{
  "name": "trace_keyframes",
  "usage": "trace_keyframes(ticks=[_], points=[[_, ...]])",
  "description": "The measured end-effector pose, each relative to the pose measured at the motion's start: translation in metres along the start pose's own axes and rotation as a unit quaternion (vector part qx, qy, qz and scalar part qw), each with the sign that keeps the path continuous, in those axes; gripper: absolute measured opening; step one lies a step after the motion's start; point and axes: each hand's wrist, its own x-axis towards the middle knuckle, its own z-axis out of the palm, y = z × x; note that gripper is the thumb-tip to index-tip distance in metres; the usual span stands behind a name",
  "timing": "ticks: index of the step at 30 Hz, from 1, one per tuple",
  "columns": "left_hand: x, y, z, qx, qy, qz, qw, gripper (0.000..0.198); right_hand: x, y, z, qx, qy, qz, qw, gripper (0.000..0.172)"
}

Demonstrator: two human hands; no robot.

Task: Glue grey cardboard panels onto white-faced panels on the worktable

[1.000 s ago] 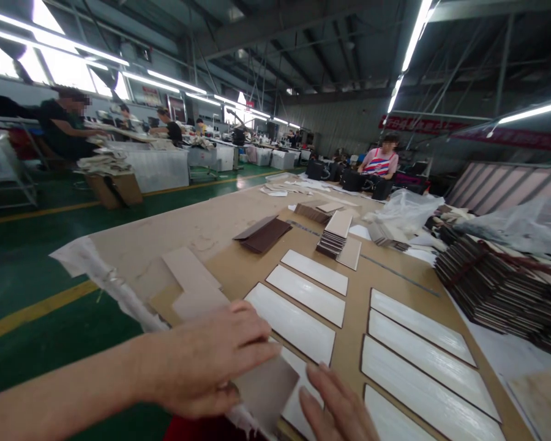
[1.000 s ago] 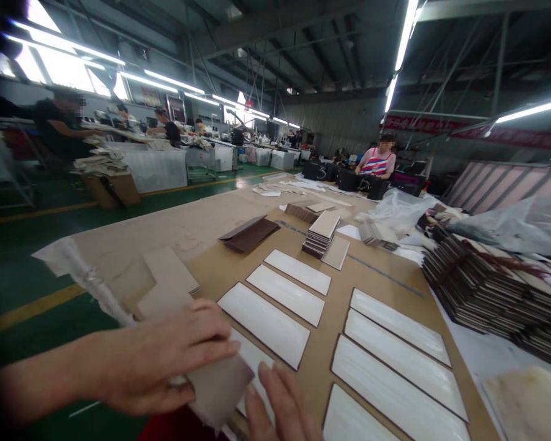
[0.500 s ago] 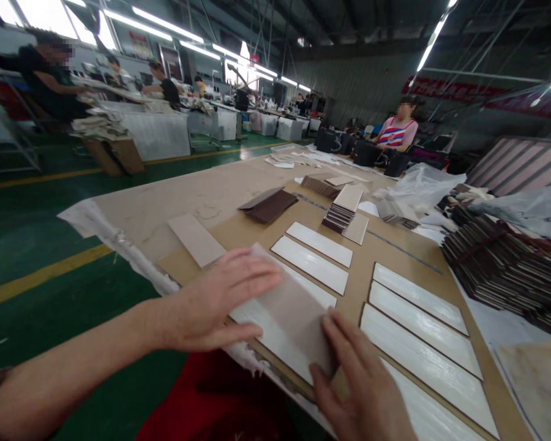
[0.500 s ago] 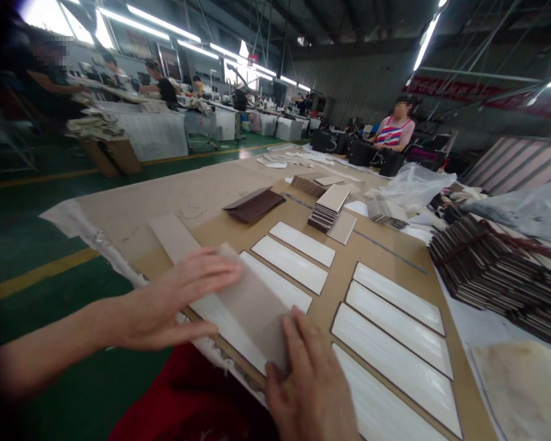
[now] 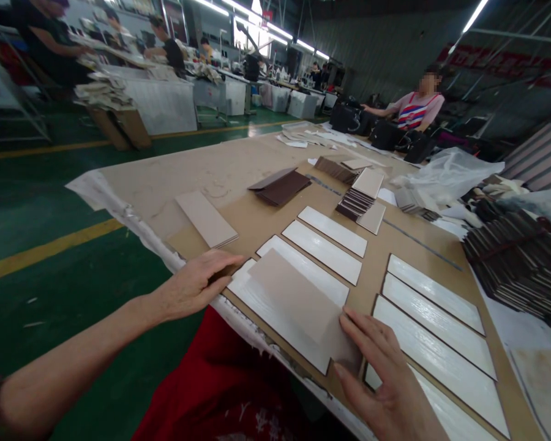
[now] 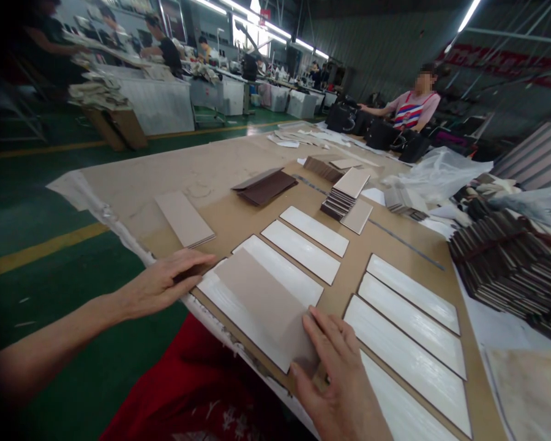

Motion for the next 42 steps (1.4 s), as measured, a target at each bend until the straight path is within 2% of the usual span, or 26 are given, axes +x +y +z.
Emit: trace_keyframes(ticks=[6, 13, 32, 39, 42], points=[[-0.003, -0.007, 0.004, -0.034, 0.019, -0.005, 0.999, 0.036, 0.016, -0.006, 0.011, -0.022, -0.079, -0.012, 0.997, 0.052], [-0.003, -0.006, 0.004, -0.045, 0.02, -0.025, 0.998, 0.035, 0.029, -0.008, 0.018, -0.025, -0.124, 0.002, 0.992, 0.052], [-0.002, -0.004, 0.005, -0.011, 0.033, -0.032, 0.999, 0.035, 0.032, -0.009, 0.023, -0.024, -0.145, 0.003, 0.989, 0.053], [0.001, -0.009, 0.008, -0.012, 0.033, 0.031, 0.999, 0.027, 0.035, -0.013, 0.02, -0.017, -0.158, 0.012, 0.987, 0.052], [0.001, -0.01, 0.009, -0.008, 0.032, 0.038, 0.999, 0.025, 0.035, -0.016, 0.018, -0.015, -0.165, 0.013, 0.986, 0.053]])
